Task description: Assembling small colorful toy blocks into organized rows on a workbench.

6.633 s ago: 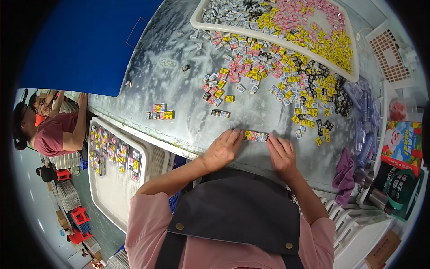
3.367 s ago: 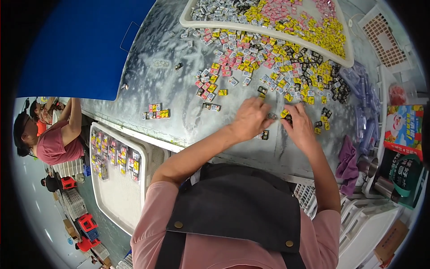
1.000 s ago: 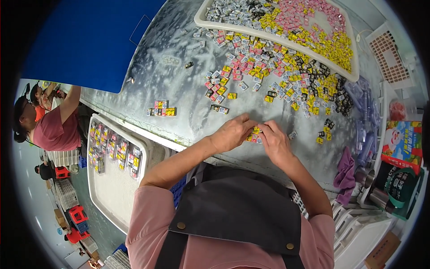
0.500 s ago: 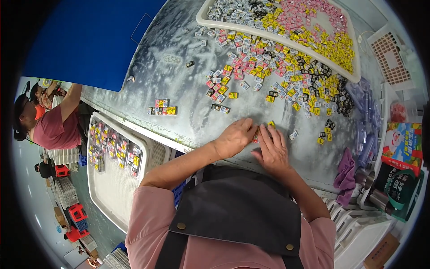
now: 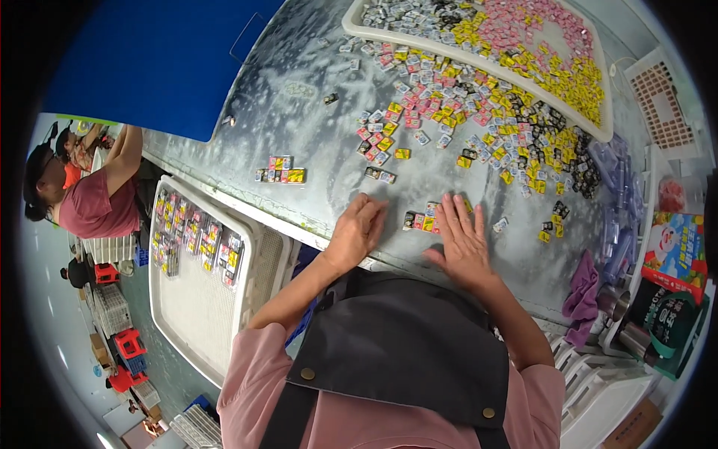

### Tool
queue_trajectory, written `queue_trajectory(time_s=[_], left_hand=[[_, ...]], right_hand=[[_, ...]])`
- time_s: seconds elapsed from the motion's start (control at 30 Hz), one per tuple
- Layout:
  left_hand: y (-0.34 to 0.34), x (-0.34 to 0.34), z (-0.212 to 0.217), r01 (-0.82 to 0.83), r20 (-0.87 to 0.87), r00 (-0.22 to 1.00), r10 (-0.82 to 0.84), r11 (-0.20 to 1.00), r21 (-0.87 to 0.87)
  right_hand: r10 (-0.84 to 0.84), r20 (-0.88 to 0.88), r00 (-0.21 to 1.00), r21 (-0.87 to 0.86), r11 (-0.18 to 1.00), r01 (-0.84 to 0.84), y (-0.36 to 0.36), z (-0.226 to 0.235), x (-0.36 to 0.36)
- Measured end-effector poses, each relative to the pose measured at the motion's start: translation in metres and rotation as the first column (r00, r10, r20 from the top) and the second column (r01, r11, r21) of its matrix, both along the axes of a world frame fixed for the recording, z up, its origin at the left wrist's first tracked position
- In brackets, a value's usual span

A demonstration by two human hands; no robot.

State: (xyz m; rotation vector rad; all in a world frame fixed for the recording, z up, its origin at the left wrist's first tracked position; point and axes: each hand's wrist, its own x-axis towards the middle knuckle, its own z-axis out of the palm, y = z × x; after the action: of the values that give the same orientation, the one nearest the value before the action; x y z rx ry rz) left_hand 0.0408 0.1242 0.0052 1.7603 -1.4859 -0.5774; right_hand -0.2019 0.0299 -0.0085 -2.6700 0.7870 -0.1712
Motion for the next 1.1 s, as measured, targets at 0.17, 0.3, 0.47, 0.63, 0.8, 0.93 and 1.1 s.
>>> queue_trajectory(time_s=[0.17, 0.3, 0.47, 0.63, 0.8, 0.93, 1.1], left_hand=[[0.009, -0.007, 0.007, 0.165, 0.084, 0.983, -0.161, 0.985, -0.042], [-0.003, -0.01, 0.004, 0.308, 0.198, 0.938, -0.285, 0.947, -0.095], [-0.012, -0.002, -0.005, 0.427, 0.298, 0.876, -0.38, 0.898, -0.107], [-0.019, 0.002, -0.002, 0.509, 0.385, 0.81, -0.442, 0.857, -0.086], [-0.025, 0.003, 0.006, 0.55, 0.399, 0.778, -0.485, 0.833, -0.06], [-0.024, 0.002, 0.004, 0.546, 0.384, 0.782, -0.492, 0.837, -0.038], [-0.025, 0.004, 0.002, 0.565, 0.41, 0.756, -0.51, 0.825, -0.014]], right_hand=[[0.013, 0.181, 0.983, -0.022, 1.0, -0.009, -0.001, 0.007, 0.02], [0.067, 0.264, 0.962, -0.023, 0.998, -0.063, 0.0, -0.008, 0.034], [0.068, 0.248, 0.966, -0.005, 0.998, -0.069, -0.003, -0.006, 0.033], [0.072, 0.258, 0.964, -0.002, 0.997, -0.074, -0.003, -0.006, 0.033], [0.074, 0.256, 0.964, 0.005, 0.997, -0.077, -0.004, -0.008, 0.031], [0.071, 0.264, 0.962, 0.01, 0.997, -0.076, -0.003, -0.007, 0.032], [0.074, 0.271, 0.96, 0.002, 0.997, -0.078, -0.004, -0.008, 0.032]])
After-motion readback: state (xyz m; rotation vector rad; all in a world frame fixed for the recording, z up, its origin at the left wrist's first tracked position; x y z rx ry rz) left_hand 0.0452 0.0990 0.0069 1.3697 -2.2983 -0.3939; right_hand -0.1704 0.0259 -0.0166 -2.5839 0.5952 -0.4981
